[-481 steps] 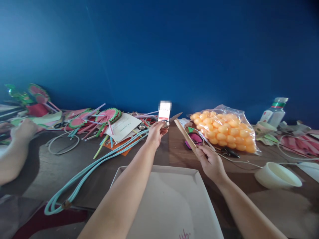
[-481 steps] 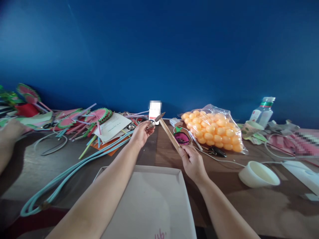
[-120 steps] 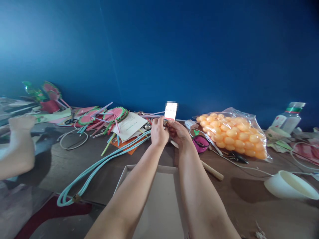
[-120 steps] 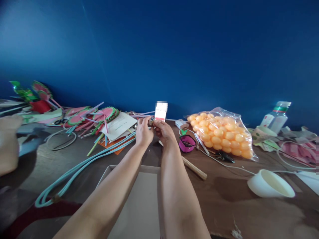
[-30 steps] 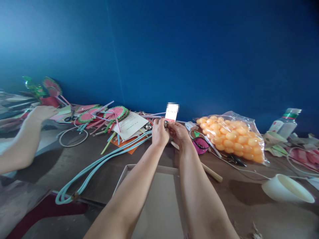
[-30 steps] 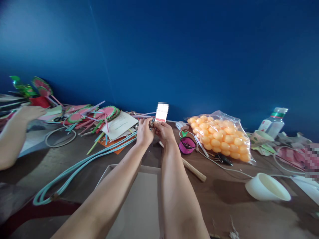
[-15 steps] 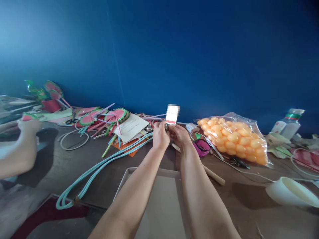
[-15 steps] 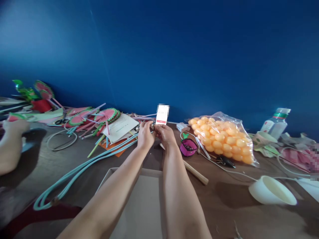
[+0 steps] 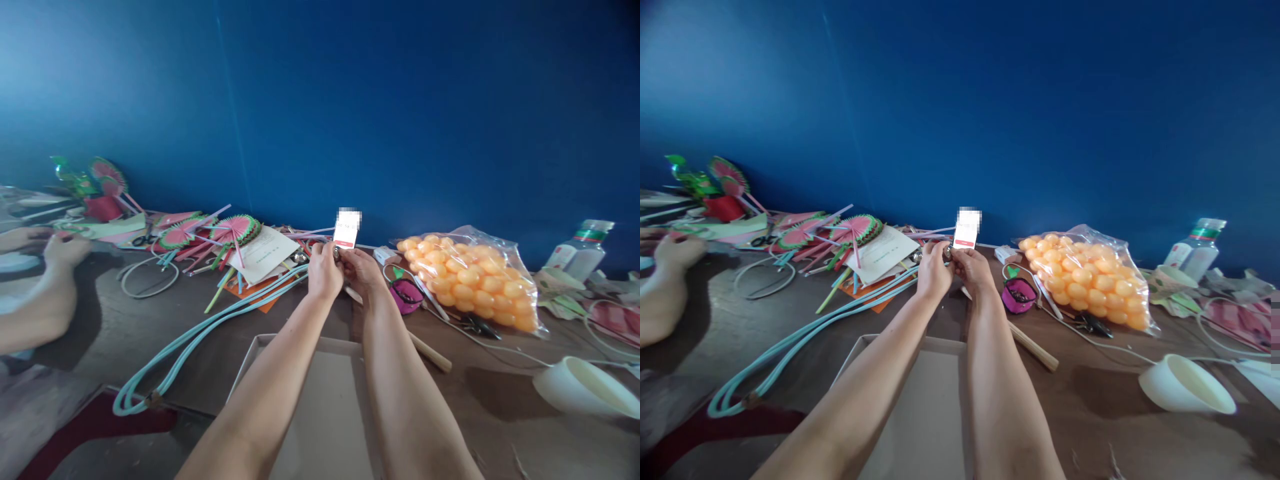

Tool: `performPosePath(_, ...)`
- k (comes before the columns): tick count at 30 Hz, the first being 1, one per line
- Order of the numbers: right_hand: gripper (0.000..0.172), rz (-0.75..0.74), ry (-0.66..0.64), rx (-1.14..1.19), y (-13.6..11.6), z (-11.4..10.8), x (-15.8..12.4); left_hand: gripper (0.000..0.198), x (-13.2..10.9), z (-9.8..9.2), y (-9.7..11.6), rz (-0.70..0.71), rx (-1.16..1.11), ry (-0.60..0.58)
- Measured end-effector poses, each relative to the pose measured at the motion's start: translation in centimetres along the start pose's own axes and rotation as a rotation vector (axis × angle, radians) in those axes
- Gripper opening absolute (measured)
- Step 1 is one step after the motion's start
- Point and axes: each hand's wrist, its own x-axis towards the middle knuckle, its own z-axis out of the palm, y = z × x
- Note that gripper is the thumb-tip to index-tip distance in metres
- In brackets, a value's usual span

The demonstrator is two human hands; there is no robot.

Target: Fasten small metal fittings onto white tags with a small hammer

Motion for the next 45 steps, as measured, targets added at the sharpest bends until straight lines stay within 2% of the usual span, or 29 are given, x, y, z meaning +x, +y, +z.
performPosePath(7, 0.031, -0.059, -0.025, 0.047, -0.3, 0.4, -0.4, 0.041, 0.3, -0.3, 0.3, -0.048, -0.116, 0.038)
performPosePath(14, 0.034, -0.009, 0.081, 0.164, 0.2, -0.2, 0.3, 0.038, 0.4, 0.0, 0.4, -0.066, -0.201, 0.057)
performPosePath(18, 0.041, 0.043, -0.039, 0.132, 0.4, -0.2, 0.2, 0.037, 0.5, 0.1, 0.3, -0.051, -0.226, 0.074)
performPosePath(22, 0.039, -0.016, -0.121, 0.077, 0.6, 0.0, 0.0, 0.041, 0.5, 0.2, 0.2, -0.059, -0.229, 0.067)
performPosePath(25, 0.036, -0.051, -0.105, 0.079, 0.7, 0.1, 0.1, 0.043, 0.4, 0.3, 0.1, -0.063, -0.233, 0.067)
performPosePath(32, 0.026, -0.051, 0.026, 0.044, 0.5, 0.6, 0.1, 0.041, 0.3, 0.4, 0.0, -0.073, -0.197, 0.047)
performPosePath(40, 0.039, -0.011, 0.003, 0.125, 0.7, 0.3, 0.2, 0.04, 0.5, 0.3, 0.1, -0.078, -0.22, 0.068)
performPosePath(45, 0.037, -0.003, -0.018, 0.104, 0.9, 0.2, 0.2, 0.037, 0.6, 0.4, -0.1, -0.105, -0.237, 0.076)
